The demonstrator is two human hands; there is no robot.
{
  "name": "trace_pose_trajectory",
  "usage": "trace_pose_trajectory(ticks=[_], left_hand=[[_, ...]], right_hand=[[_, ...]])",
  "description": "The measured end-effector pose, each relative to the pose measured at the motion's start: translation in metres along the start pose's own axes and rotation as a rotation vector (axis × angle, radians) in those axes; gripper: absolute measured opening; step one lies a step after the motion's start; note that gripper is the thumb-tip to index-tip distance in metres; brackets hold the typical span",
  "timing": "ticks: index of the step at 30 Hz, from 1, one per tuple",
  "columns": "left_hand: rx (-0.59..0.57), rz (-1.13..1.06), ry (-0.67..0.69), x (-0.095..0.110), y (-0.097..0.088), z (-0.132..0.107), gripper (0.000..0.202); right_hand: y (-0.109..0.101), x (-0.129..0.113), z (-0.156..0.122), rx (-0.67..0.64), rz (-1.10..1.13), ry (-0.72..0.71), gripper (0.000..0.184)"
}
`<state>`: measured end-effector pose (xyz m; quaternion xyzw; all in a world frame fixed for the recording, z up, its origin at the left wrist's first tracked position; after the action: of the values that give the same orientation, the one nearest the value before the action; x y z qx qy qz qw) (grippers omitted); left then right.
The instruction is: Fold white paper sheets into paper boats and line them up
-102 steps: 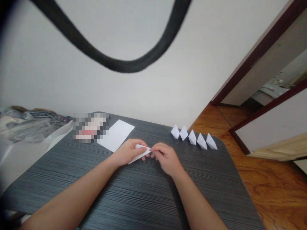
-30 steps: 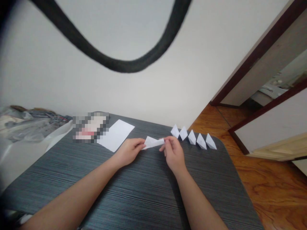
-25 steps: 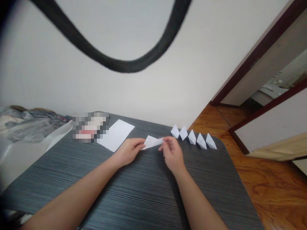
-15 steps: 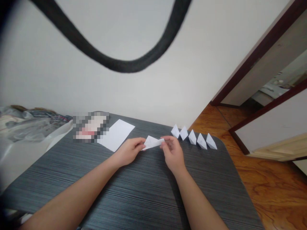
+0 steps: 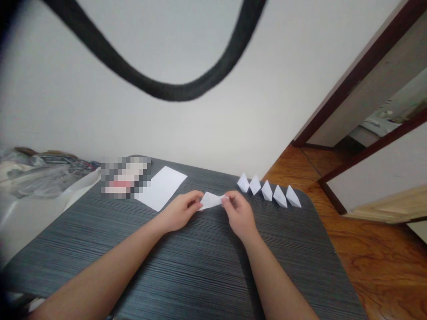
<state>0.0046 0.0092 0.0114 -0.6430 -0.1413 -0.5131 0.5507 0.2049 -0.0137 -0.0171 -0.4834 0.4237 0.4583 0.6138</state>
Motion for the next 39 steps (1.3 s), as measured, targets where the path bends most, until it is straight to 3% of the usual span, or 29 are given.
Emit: trace_pose_trajectory(ticks=[5, 11, 16, 18, 25, 31, 39], left_hand=[[-0.019, -0.111, -0.009, 0.003, 0.003, -0.001, 0.017], [-0.170, -0.333, -0.141, 0.002, 0.010, -0.002, 0.027], [-0.144, -0.327, -0.194, -0.001, 0.009, -0.001, 0.027], [-0.132, -0.334, -0.204, -0.002, 0.009, -0.001, 0.027], [-0.109, -0.323, -0.189, -0.003, 0.008, 0.000, 0.031], [-0.093, -0.288, -0.186, -0.002, 0.008, 0.000, 0.034], [-0.102, -0.253, -0.177, 0.000, 0.006, 0.000, 0.029]], right_hand=[[0.002, -0.002, -0.002, -0.030, -0.014, -0.029, 0.017], [0.008, -0.009, -0.004, -0.119, -0.017, -0.084, 0.017], [0.010, -0.011, -0.006, -0.132, 0.064, -0.058, 0.008], [0.010, -0.010, -0.007, -0.094, 0.079, -0.074, 0.013], [0.003, -0.010, -0.007, -0.118, -0.169, -0.234, 0.021], [0.003, -0.013, -0.005, -0.150, -0.237, -0.335, 0.021], [0.004, -0.013, -0.004, -0.193, -0.238, -0.237, 0.013]])
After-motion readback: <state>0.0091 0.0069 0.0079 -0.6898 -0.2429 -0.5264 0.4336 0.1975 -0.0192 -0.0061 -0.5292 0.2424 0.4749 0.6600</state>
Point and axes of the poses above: each hand's wrist, its own z-axis towards the middle knuckle, its own y-axis out of the palm, x = y × z, the point moved 1 cm from there along z, towards the middle knuckle, and after that the axes turned 3 degrees about z, right-handed, at the moved point
